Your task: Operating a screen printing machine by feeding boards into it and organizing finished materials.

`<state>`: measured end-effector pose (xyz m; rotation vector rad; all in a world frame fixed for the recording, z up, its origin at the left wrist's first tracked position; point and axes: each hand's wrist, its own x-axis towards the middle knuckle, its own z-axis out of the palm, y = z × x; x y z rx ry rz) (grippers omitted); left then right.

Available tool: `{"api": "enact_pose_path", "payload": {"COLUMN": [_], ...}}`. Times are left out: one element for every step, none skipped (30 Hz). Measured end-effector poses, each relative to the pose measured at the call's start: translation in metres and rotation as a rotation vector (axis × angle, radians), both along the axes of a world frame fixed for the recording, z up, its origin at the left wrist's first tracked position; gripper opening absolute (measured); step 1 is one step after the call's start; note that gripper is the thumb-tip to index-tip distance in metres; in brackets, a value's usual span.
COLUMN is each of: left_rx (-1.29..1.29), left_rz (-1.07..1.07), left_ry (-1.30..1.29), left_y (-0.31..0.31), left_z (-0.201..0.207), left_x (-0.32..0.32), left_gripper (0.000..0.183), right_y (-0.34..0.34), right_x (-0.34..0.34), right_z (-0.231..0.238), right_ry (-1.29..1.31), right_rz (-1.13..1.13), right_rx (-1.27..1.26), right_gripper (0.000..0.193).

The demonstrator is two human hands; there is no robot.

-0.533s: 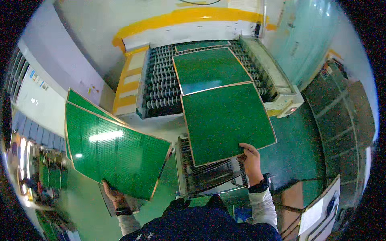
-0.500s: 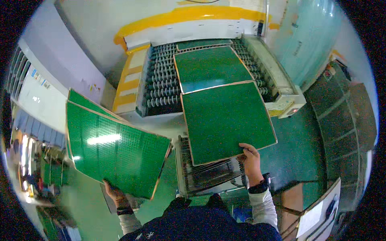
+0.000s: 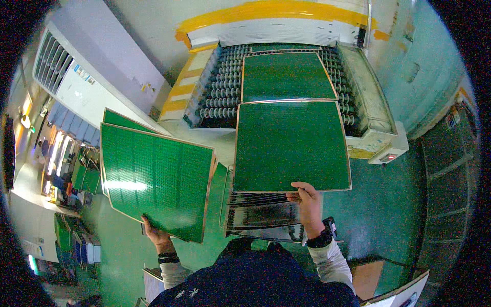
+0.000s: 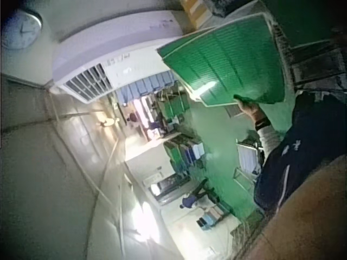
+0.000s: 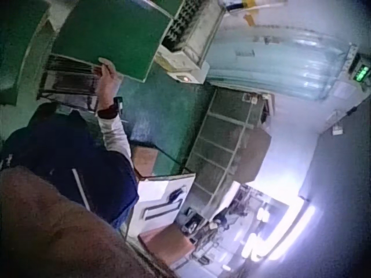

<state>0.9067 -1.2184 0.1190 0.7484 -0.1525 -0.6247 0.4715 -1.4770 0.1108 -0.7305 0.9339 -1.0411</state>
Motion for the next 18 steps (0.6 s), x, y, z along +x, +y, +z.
{"api": "enact_pose_path", "payload": {"left_rx": [0.01,0.019,0.016,0.017,0.017,0.014,0.011,0.008,0.006,0.024,0.042,0.041,0.061,0.082,0.08,0.045,0.011,0.01], "left_rz": [0.035,0.068,0.073,0.053,0.03,0.03,0.022,0.012,0.009,0.019,0.029,0.026,-0.006,-0.034,-0.037,-0.042,-0.046,-0.049], "left_ry": [0.0,0.0,-0.003,-0.021,-0.039,-0.042,-0.03,-0.018,-0.015,-0.008,-0.001,0.003,-0.015,-0.037,-0.036,-0.013,0.01,0.011], "left_y": [0.0,-0.001,-0.001,-0.001,-0.002,-0.002,-0.002,-0.003,-0.006,-0.011,-0.016,-0.02,-0.024,-0.026,-0.031,-0.037,-0.04,-0.041], "left_z": [0.002,0.005,0.008,0.01,0.011,0.01,0.008,0.007,0.008,0.01,0.012,0.01,0.006,0.003,0.001,-0.002,-0.004,-0.005], "left_x": [-0.005,-0.008,-0.011,-0.013,-0.013,-0.012,-0.01,-0.008,-0.009,-0.011,-0.011,-0.009,-0.006,-0.002,0.001,0.002,0.004,0.007], "left_gripper": [0.047,0.047,0.047,0.047,0.047,0.047,0.047,0.047,0.047,0.048,0.048,0.048,0.049,0.049,0.049,0.05,0.05,0.05], "right_y": [-0.001,-0.002,-0.003,-0.005,-0.006,-0.006,-0.006,-0.007,-0.007,-0.007,-0.007,-0.006,-0.005,-0.005,-0.006,-0.007,-0.008,-0.008], "right_x": [0.0,-0.001,-0.001,-0.002,-0.002,-0.001,0.0,0.001,0.0,0.0,0.001,0.002,0.004,0.004,0.005,0.006,0.008,0.009], "right_z": [-0.001,-0.002,-0.002,-0.003,-0.004,-0.006,-0.007,-0.007,-0.004,-0.002,-0.001,0.0,0.001,0.001,0.001,0.001,0.002,0.003], "right_ry": [-0.007,-0.01,-0.018,-0.026,-0.028,-0.025,-0.021,-0.023,-0.011,0.001,0.005,0.004,0.003,0.004,-0.006,-0.016,-0.015,-0.009], "right_rz": [-0.007,-0.002,0.007,0.014,0.015,0.011,0.005,0.002,0.011,0.021,0.017,0.009,0.0,0.001,-0.002,-0.004,-0.007,-0.003], "right_rx": [-0.006,-0.008,-0.02,-0.034,-0.036,-0.028,-0.02,-0.023,-0.026,-0.028,-0.03,-0.028,-0.025,-0.026,-0.02,-0.015,-0.016,-0.006], "right_gripper": [0.02,0.02,0.02,0.021,0.021,0.021,0.021,0.021,0.022,0.022,0.022,0.022,0.022,0.022,0.021,0.021,0.021,0.021]}}
